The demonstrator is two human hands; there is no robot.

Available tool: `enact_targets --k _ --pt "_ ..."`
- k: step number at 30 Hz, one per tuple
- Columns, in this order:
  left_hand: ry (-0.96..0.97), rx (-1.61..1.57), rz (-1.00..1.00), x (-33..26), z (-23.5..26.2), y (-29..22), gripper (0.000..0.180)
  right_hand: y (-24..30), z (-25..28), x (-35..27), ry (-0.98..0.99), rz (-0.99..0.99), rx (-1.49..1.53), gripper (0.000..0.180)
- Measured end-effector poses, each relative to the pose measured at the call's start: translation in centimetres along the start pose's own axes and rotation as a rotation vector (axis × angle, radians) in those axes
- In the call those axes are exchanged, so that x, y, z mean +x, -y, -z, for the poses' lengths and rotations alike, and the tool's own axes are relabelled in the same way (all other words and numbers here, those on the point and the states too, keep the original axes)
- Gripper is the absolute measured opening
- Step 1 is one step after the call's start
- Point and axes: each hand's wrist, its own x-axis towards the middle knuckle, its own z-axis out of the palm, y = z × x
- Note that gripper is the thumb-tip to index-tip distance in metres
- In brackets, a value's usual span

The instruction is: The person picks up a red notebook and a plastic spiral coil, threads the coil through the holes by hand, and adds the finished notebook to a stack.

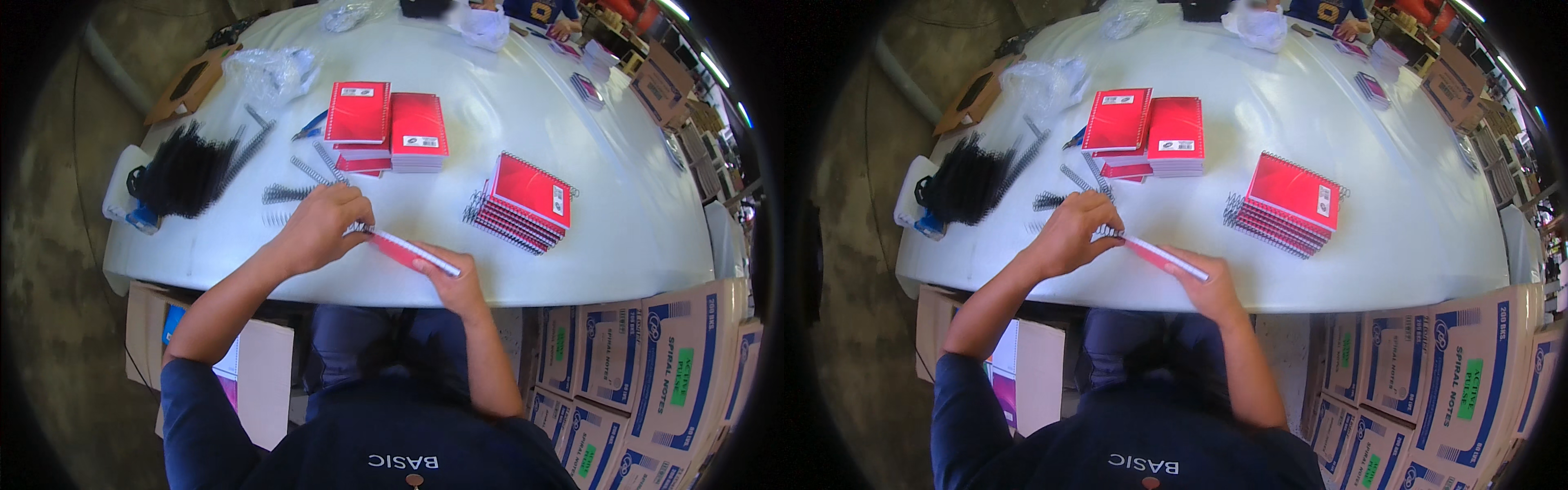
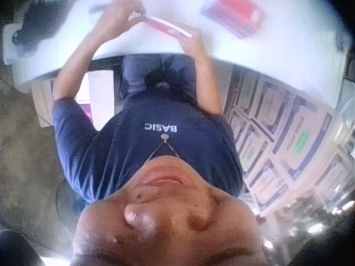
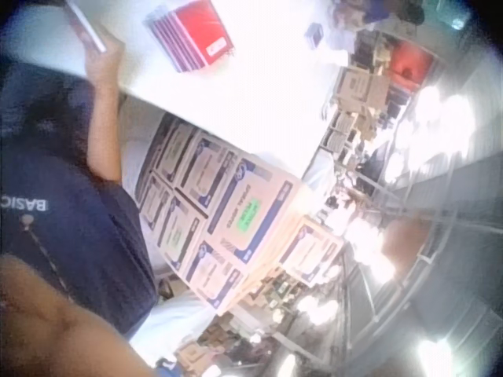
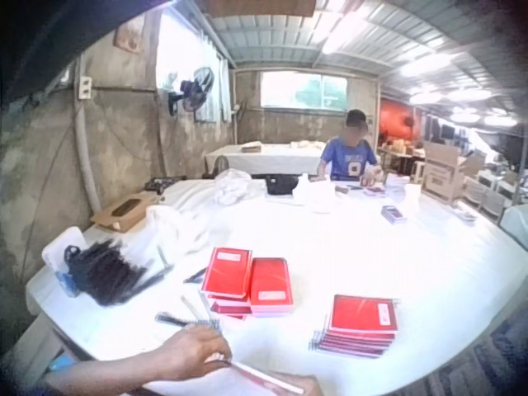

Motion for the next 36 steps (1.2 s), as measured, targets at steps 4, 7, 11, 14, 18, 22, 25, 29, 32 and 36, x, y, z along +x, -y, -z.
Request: enact_targets --k 4,7,11,14,18,22,25,29,32,36 --pt "-0.323 0.214 -0.173 -0.4 -1.5 -1.7 0.020 -0.6 -0.6 -1.1 -0.035 0.085 -0.010 0.028" --pt "-0.072 0.217 -0.139 -0.7 0.5 -2.3 0.017 -0.6 -1.5 -1.2 0.018 0.177 0.023 0.034" --pt "-0.186 0.363 -0.270 -1.1 0.6 -3.5 0.019 0.6 -1.7 -1.3 -0.021 0.225 -0.065 0.034" --pt "-0.009 0.338 -0.201 -1.3 1.0 -3.3 0.026 0.6 -2.1 -1.6 0.001 0.276 -0.060 0.042" --pt "-0.345 0.459 -0.104 -2.1 -1.3 -4.5 0.061 0.0 -2.4 -2.5 -0.065 0.274 -0.074 0.044" --pt "-0.269 0.304 -0.034 -8.2 -12.5 -1.3 0.126 -0.1 -4.7 -2.9 -0.107 0.299 -0.051 0.046" --pt "-0.313 0.504 -0.159 -10.0 -12.2 -1.5 0.128 -0.7 -5.1 -2.4 -0.117 0.361 -0.138 0.047" --pt "-0.714 0.345 0.154 -5.7 -10.7 1.4 0.120 -1.0 -6.1 -2.7 -0.067 0.401 -0.176 0.047" --pt "-0.405 0.385 -0.132 -10.1 -14.6 -2.1 0.115 -0.4 -5.8 -2.5 -0.130 0.376 -0.162 0.043" --pt "-0.830 0.465 0.006 -7.3 -6.6 0.2 0.107 0.3 -6.8 -2.4 -0.097 0.488 -0.227 0.032"
